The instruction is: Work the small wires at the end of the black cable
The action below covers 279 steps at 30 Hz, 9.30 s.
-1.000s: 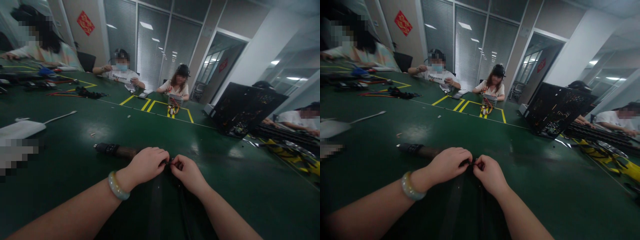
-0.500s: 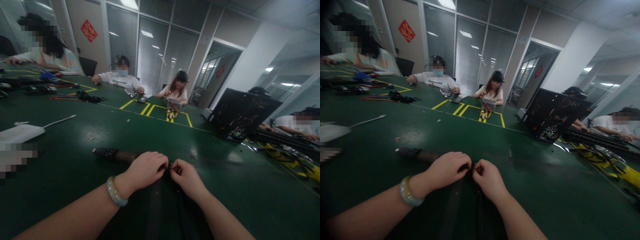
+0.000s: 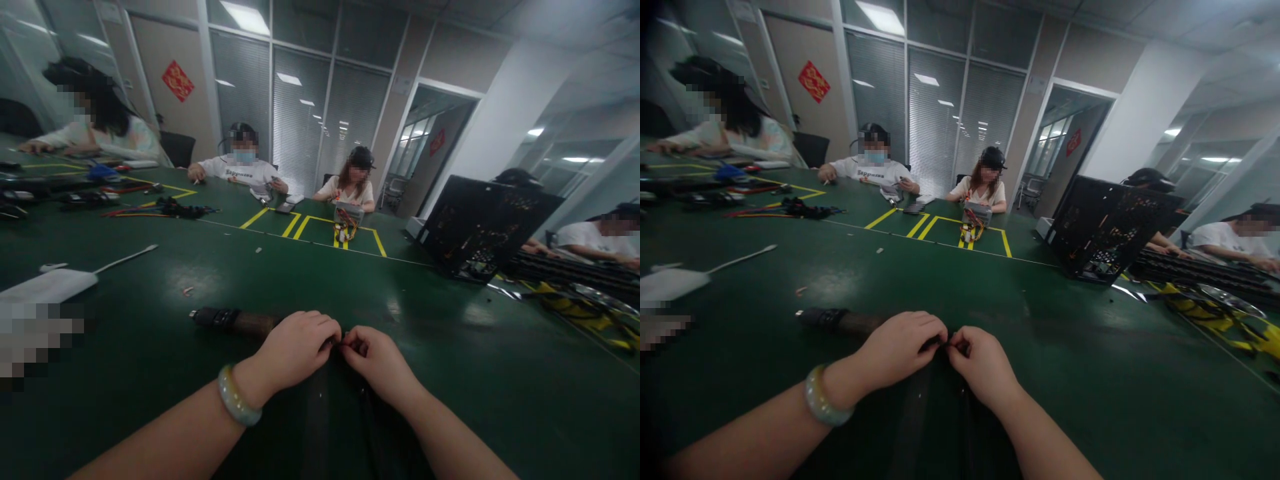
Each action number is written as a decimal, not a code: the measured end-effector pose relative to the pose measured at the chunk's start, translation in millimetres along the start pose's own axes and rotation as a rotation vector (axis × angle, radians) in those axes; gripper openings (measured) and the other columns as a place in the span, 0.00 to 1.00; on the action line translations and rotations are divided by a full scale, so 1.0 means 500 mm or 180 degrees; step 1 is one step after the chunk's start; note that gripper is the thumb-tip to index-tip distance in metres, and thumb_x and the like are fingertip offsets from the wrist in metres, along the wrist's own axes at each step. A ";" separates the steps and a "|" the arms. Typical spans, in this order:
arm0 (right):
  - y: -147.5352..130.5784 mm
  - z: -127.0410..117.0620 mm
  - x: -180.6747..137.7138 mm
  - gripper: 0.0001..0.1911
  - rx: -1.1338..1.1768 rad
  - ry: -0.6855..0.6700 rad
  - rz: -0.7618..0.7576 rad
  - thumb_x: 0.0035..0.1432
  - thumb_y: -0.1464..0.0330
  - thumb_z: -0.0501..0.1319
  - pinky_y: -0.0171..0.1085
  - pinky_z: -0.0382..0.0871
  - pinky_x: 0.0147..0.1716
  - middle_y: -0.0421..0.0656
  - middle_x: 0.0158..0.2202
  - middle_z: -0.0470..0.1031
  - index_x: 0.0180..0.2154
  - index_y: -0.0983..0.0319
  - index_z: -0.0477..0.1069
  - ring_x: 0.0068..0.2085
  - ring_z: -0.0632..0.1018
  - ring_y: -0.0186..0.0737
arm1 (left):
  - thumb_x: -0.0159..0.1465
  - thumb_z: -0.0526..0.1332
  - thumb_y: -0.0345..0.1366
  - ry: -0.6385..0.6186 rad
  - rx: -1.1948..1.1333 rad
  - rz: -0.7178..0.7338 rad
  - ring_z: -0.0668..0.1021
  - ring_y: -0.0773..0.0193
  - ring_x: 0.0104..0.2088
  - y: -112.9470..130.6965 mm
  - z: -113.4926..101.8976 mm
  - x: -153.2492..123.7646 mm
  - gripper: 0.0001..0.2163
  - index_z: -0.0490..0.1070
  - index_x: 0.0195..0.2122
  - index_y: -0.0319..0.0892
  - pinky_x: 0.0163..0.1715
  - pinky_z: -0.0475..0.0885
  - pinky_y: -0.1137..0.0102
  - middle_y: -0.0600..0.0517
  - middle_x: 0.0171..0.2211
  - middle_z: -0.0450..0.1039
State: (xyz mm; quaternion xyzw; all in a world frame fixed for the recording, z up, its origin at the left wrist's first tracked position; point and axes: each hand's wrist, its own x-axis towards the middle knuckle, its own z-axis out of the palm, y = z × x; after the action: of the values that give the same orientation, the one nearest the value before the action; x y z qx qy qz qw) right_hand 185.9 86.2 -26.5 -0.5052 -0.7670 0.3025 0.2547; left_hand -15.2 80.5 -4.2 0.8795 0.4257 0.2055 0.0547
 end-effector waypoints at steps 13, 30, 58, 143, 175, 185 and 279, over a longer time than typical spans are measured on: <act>-0.014 -0.008 -0.003 0.03 0.0092 0.0027 -0.0027 0.56 0.69 0.61 0.31 0.61 0.27 0.38 0.28 0.74 0.31 0.60 0.74 0.28 0.73 0.35 | 0.60 0.61 0.31 -0.0160 0.0058 -0.0178 0.73 0.61 0.39 0.007 -0.004 0.001 0.07 0.67 0.39 0.46 0.41 0.67 0.65 0.55 0.37 0.72; -0.020 -0.011 -0.004 0.03 0.0018 0.0104 -0.0084 0.55 0.70 0.61 0.32 0.60 0.26 0.38 0.28 0.74 0.30 0.59 0.74 0.28 0.73 0.35 | 0.60 0.61 0.33 -0.0254 0.0145 -0.0209 0.74 0.60 0.39 0.009 -0.006 0.005 0.07 0.67 0.40 0.46 0.40 0.66 0.65 0.54 0.37 0.72; -0.014 -0.010 -0.004 0.03 -0.0021 0.0146 -0.0116 0.55 0.70 0.62 0.32 0.60 0.27 0.38 0.28 0.74 0.30 0.59 0.74 0.29 0.73 0.35 | 0.61 0.61 0.35 -0.0184 0.0163 -0.0214 0.74 0.61 0.37 0.005 0.001 0.005 0.05 0.68 0.38 0.45 0.37 0.66 0.65 0.54 0.35 0.72; -0.013 -0.011 -0.004 0.03 -0.0224 -0.0012 -0.0233 0.56 0.71 0.60 0.30 0.57 0.27 0.37 0.28 0.73 0.31 0.61 0.72 0.28 0.70 0.32 | 0.61 0.59 0.31 -0.0180 0.0001 -0.0078 0.74 0.61 0.38 0.001 0.003 0.006 0.04 0.69 0.37 0.46 0.40 0.66 0.66 0.55 0.36 0.72; -0.006 -0.014 -0.002 0.04 -0.0074 -0.0077 -0.0211 0.59 0.68 0.60 0.30 0.59 0.27 0.37 0.28 0.73 0.32 0.61 0.72 0.29 0.71 0.32 | 0.62 0.59 0.32 -0.0085 0.0129 -0.0097 0.74 0.61 0.37 0.005 0.003 0.004 0.03 0.69 0.36 0.45 0.39 0.67 0.66 0.53 0.35 0.73; -0.007 -0.018 -0.002 0.04 -0.0047 -0.0131 -0.0227 0.58 0.69 0.60 0.30 0.59 0.27 0.37 0.28 0.73 0.32 0.61 0.72 0.29 0.71 0.33 | 0.61 0.58 0.30 -0.0162 0.0089 -0.0074 0.74 0.61 0.38 0.005 0.001 0.005 0.04 0.68 0.36 0.45 0.39 0.66 0.66 0.54 0.35 0.72; -0.010 -0.016 -0.003 0.04 0.0101 -0.0156 -0.0138 0.59 0.69 0.59 0.30 0.59 0.27 0.38 0.28 0.74 0.32 0.61 0.72 0.29 0.72 0.33 | 0.61 0.60 0.32 -0.0146 0.0063 -0.0216 0.75 0.60 0.41 0.000 0.007 0.003 0.04 0.68 0.37 0.44 0.44 0.68 0.64 0.53 0.39 0.73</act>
State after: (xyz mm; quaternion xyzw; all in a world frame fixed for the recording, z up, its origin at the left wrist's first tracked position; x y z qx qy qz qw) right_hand 189.0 85.1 -17.6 -0.4769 -0.7789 0.3213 0.2504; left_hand -12.7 81.9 -6.7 0.8696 0.4559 0.1790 0.0627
